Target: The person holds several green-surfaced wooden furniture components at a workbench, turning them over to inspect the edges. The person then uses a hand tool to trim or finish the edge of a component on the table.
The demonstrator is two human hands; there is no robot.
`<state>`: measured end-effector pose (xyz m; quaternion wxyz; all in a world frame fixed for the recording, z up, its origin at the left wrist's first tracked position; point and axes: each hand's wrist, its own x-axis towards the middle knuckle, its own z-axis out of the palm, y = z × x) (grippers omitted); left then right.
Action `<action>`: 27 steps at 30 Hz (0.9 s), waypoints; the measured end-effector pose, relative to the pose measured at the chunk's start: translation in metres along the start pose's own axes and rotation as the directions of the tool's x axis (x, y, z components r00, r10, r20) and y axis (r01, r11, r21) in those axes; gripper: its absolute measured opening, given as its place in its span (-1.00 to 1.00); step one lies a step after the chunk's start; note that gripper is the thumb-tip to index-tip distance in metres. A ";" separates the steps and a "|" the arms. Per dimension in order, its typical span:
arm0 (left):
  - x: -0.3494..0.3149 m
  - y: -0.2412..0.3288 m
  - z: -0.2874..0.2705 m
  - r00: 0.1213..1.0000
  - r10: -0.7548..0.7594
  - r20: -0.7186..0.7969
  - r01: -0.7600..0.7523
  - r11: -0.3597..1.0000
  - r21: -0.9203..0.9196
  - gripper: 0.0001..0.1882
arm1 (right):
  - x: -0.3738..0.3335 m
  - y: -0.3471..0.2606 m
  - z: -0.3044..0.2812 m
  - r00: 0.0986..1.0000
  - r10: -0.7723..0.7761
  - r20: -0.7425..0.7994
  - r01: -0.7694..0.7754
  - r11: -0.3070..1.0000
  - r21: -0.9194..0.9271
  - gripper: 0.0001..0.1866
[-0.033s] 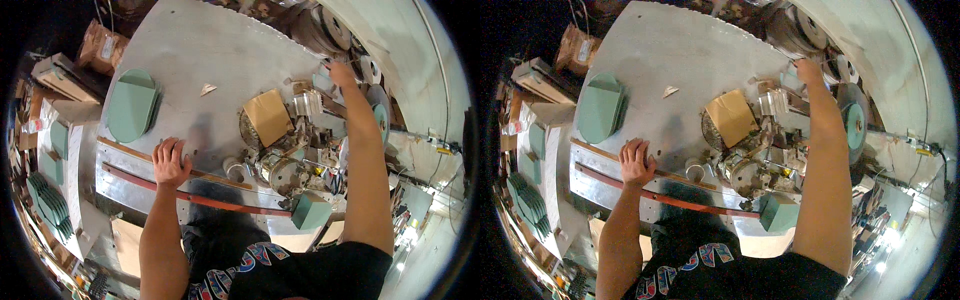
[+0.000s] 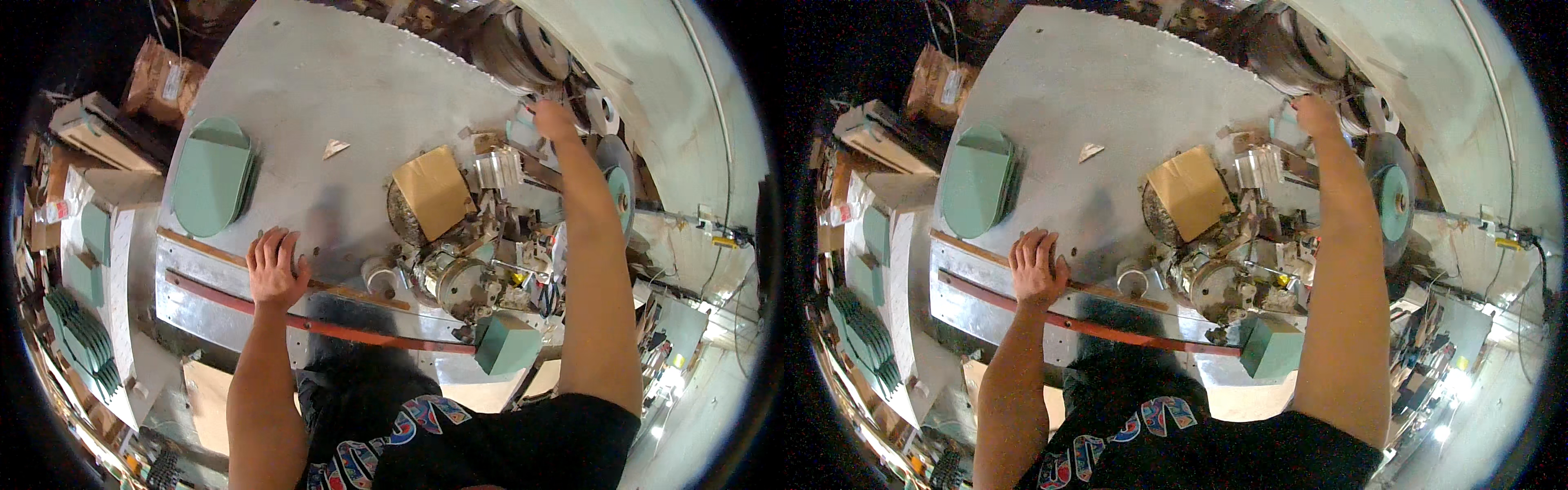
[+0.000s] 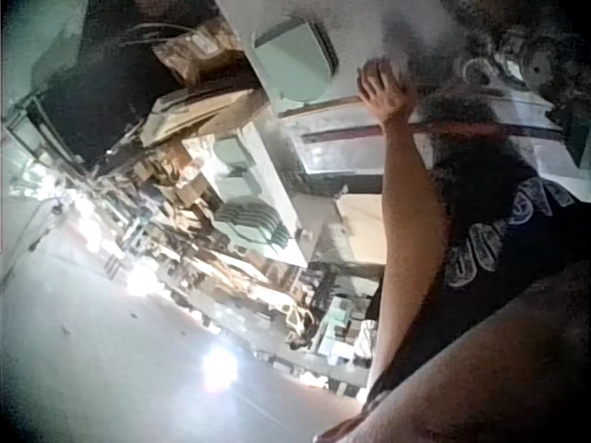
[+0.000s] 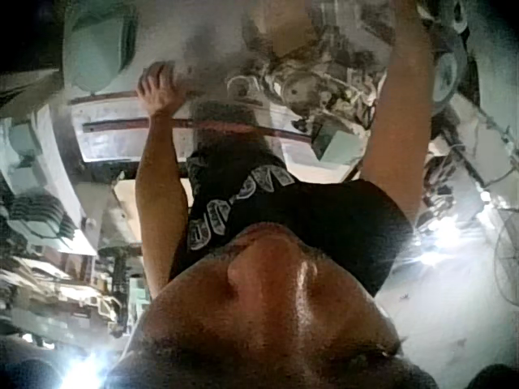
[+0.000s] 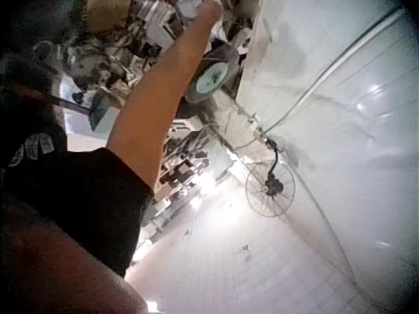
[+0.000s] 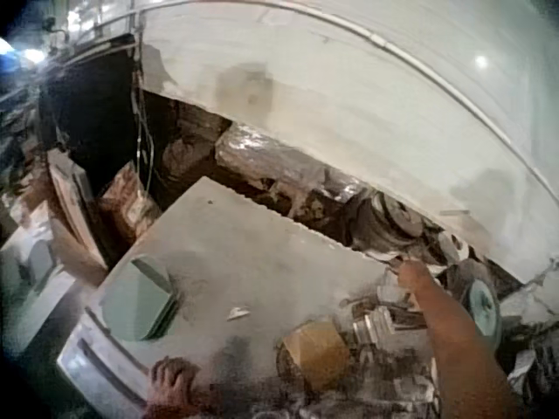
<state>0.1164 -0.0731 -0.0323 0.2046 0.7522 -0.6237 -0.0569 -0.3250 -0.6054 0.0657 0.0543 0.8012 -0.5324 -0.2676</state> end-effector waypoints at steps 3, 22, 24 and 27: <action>0.000 -0.001 0.002 1.000 0.011 0.010 -0.011 1.000 0.012 -0.43 | 0.000 0.015 0.007 0.995 -0.095 -0.041 0.093 0.995 -0.035 -0.59; 0.001 -0.001 0.002 0.999 0.012 0.032 -0.012 1.000 0.009 -0.41 | 0.021 0.060 0.056 0.722 0.059 0.689 -0.628 -0.362 0.689 -0.85; 0.000 0.000 0.001 0.999 0.000 0.034 -0.002 0.999 0.039 -0.42 | 0.018 0.062 0.053 0.717 0.020 0.697 -0.645 -0.360 0.674 -0.85; 0.003 0.001 0.000 0.999 0.032 -0.002 -0.032 0.999 0.011 -0.42 | 0.009 0.069 0.055 0.698 -0.122 0.706 -0.668 -0.467 0.579 -0.85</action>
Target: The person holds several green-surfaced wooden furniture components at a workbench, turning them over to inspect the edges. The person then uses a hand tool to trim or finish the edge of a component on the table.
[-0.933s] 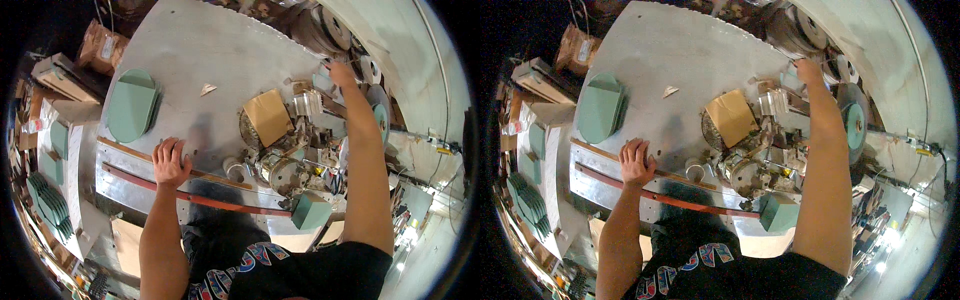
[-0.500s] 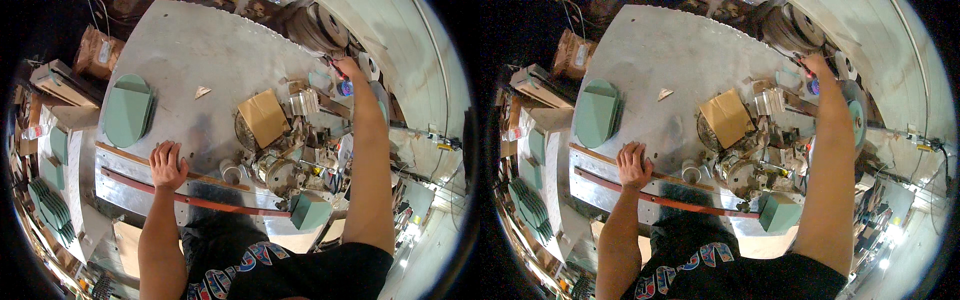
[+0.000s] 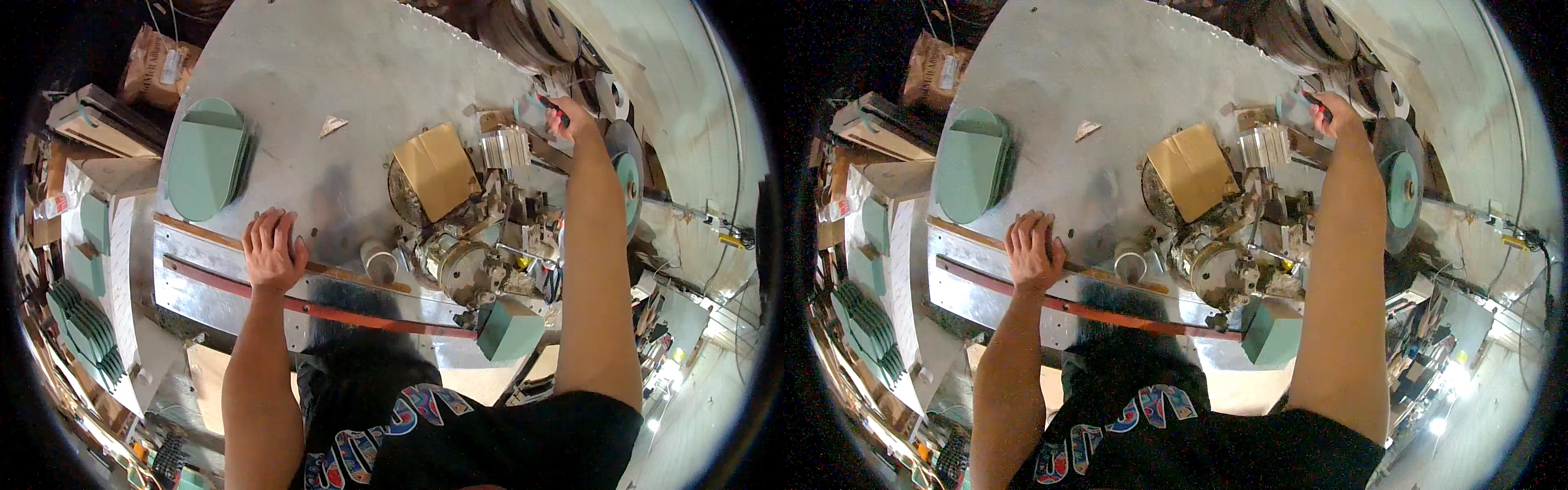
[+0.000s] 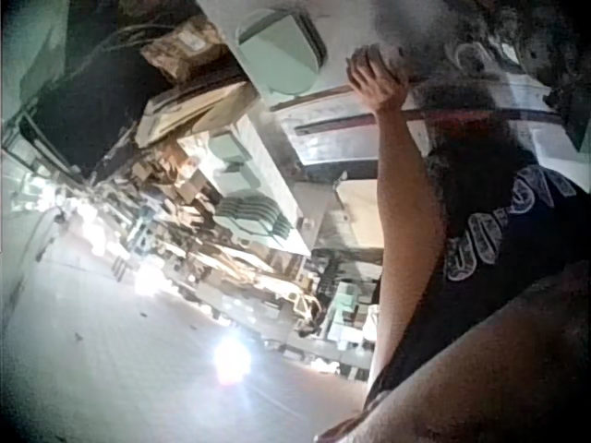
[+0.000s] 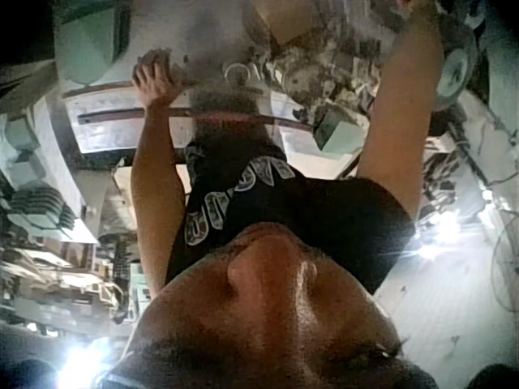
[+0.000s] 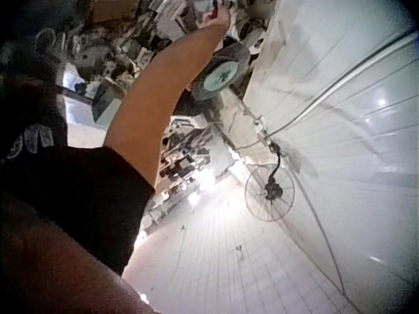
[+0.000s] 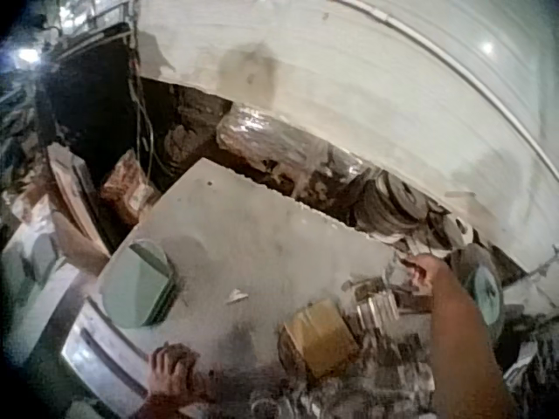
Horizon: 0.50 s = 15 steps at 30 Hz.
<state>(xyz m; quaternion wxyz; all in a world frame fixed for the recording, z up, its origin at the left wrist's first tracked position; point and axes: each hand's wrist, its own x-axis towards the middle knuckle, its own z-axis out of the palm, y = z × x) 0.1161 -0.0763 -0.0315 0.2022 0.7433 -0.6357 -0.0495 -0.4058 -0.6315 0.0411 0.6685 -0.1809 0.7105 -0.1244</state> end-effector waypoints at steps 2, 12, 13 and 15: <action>-0.001 0.000 0.001 1.000 0.004 -0.005 -0.004 1.000 0.001 -0.42 | -0.001 0.007 -0.008 1.000 -0.018 -0.007 0.019 0.999 0.033 -0.84; -0.007 -0.008 0.010 1.000 -0.009 0.006 0.009 1.000 0.007 -0.41 | -0.033 -0.026 -0.053 0.809 -0.560 -0.177 0.214 0.562 -0.799 -0.68; -0.007 -0.009 0.012 1.000 -0.012 0.023 0.012 1.000 -0.001 -0.42 | -0.051 -0.045 -0.066 0.816 -0.567 -0.113 0.200 0.461 -0.865 -0.63; -0.006 -0.006 0.009 0.999 -0.026 0.032 0.027 0.999 -0.017 -0.42 | -0.072 -0.055 -0.056 0.765 -0.642 0.046 0.273 0.260 -0.926 -0.55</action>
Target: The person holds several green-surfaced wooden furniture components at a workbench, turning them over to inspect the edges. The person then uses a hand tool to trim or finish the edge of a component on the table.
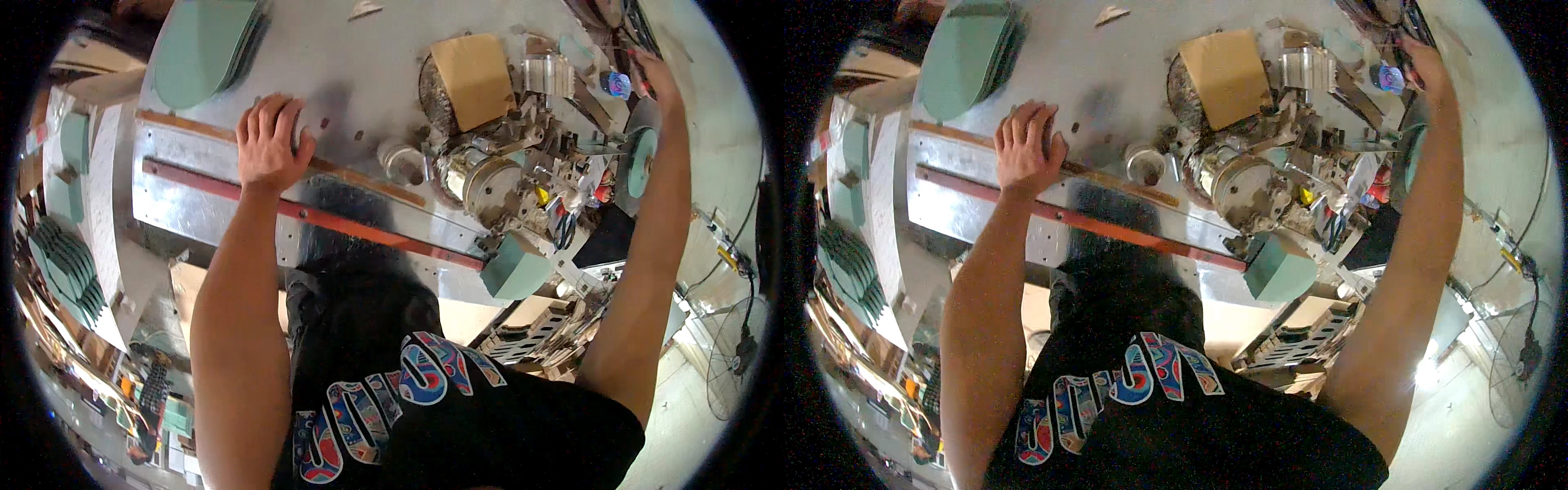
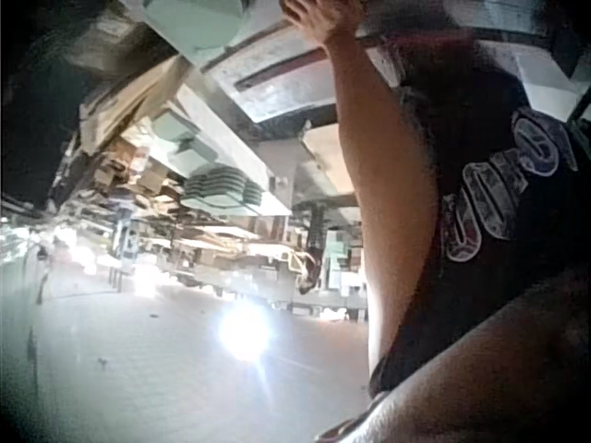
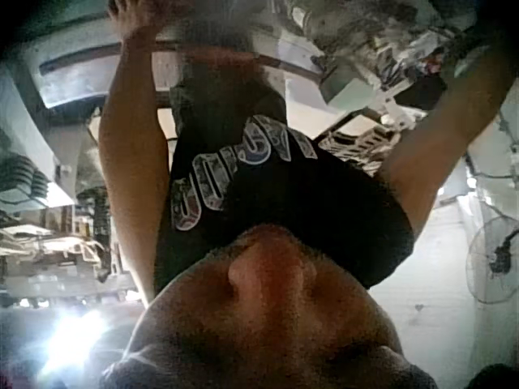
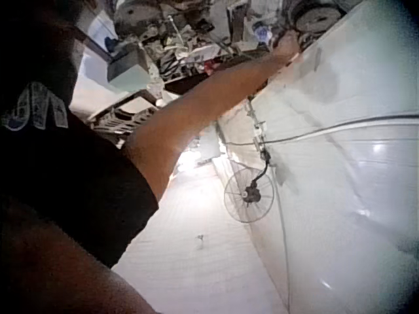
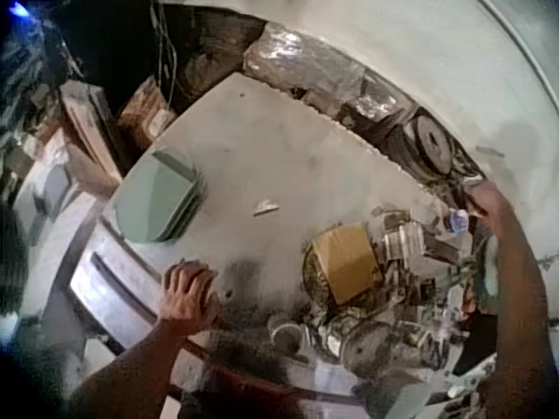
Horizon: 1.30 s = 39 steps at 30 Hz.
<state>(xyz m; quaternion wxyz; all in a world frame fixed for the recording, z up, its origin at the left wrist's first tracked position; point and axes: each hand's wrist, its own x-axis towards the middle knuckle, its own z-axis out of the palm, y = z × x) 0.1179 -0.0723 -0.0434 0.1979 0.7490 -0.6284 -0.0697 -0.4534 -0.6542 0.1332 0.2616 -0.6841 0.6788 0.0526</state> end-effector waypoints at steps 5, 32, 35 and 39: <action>-0.005 -0.004 0.002 1.000 -0.008 -0.018 0.007 1.000 -0.014 -0.41 | -0.123 -0.080 -0.004 0.941 -0.221 -0.255 0.198 0.974 -0.110 -0.42; -0.011 -0.013 0.016 0.990 0.083 -0.115 -0.089 0.995 -0.040 -0.51 | -0.570 -0.168 0.431 0.955 0.298 -0.001 -0.205 0.661 0.721 -0.54; -0.011 -0.012 0.012 0.992 0.082 -0.099 -0.087 0.995 -0.050 -0.50 | -0.558 -0.182 0.458 0.921 0.386 -0.048 -0.208 0.593 0.778 -0.57; -0.012 -0.015 0.010 0.993 0.076 -0.092 -0.082 0.994 -0.067 -0.49 | -0.559 -0.220 0.462 0.838 0.538 -0.094 -0.169 0.419 0.892 -0.64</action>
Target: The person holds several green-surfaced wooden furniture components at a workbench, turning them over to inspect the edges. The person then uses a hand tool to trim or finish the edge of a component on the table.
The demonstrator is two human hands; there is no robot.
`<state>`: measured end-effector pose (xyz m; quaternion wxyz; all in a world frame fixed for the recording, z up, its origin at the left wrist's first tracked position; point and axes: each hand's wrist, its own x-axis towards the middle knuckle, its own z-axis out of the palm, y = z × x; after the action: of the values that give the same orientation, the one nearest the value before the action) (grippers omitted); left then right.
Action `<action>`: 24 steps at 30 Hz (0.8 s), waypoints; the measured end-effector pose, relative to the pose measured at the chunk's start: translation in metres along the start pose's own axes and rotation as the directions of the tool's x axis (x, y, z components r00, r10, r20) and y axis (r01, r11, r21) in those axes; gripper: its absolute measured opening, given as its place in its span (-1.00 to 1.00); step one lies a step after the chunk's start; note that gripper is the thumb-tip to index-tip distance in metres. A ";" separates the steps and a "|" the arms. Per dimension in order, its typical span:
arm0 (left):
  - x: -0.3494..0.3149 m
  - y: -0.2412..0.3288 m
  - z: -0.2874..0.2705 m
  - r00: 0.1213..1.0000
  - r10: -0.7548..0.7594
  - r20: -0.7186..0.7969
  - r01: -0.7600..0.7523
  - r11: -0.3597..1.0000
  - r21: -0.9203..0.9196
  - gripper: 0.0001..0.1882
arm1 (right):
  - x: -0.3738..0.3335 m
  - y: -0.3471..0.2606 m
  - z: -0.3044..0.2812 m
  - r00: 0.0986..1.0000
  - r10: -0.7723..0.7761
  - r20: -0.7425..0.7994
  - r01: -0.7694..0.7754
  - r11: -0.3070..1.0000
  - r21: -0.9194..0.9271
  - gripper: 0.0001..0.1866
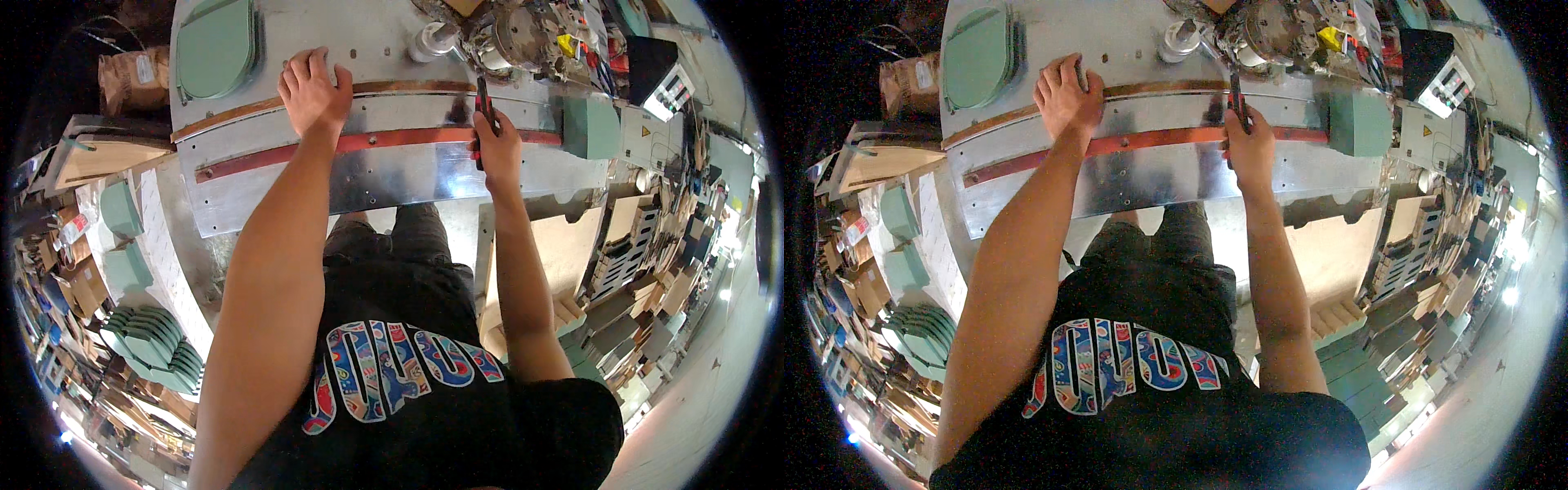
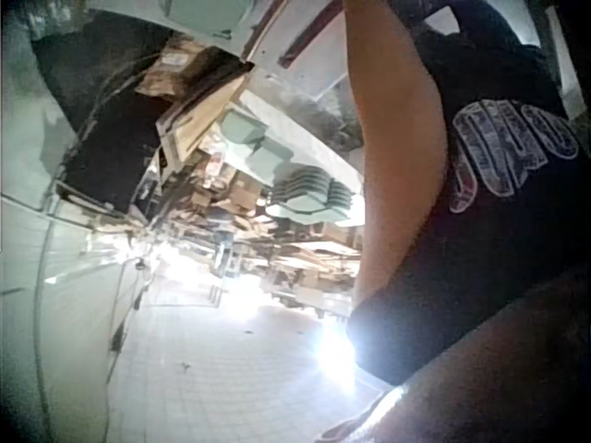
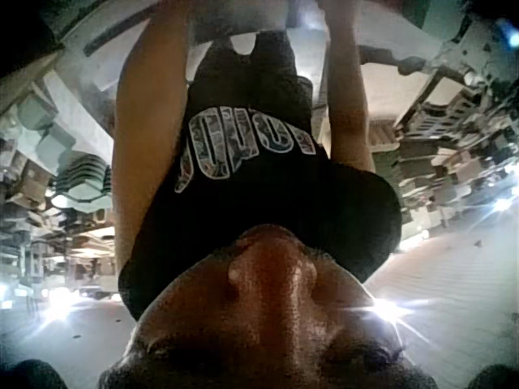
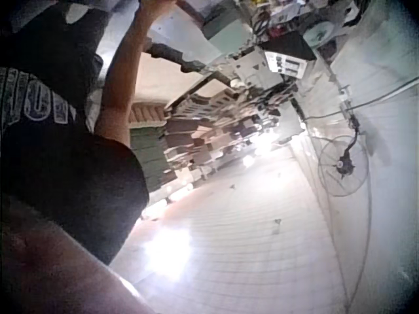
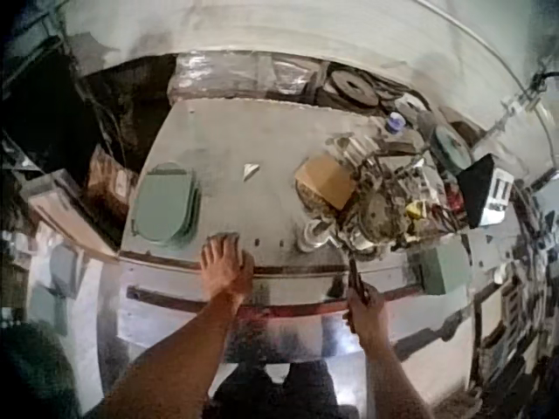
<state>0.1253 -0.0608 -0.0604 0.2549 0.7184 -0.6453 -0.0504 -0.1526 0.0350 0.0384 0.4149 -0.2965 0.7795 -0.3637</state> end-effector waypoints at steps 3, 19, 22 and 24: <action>0.001 0.000 0.000 1.000 0.011 -0.013 -0.011 1.000 -0.021 -0.49 | 0.009 0.014 0.008 1.000 -0.015 -0.008 0.015 0.999 0.047 -0.65; 0.003 0.003 0.000 1.000 -0.007 0.020 0.007 1.000 0.026 -0.46 | 0.036 0.021 0.005 0.996 -0.092 0.002 0.091 0.987 0.131 -0.70; 0.002 0.001 0.002 1.000 0.002 0.002 -0.002 0.999 0.037 -0.46 | 0.015 0.022 0.015 1.000 -0.025 0.005 0.023 0.975 0.223 -0.67; 0.003 0.003 0.001 1.000 0.005 0.000 -0.005 1.000 0.031 -0.45 | 0.008 0.037 0.016 0.999 0.032 0.004 -0.032 0.985 0.168 -0.69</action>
<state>0.1226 -0.0646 -0.0593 0.2440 0.7205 -0.6479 -0.0398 -0.1481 0.0444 -0.0010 0.4449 -0.2481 0.7505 -0.4210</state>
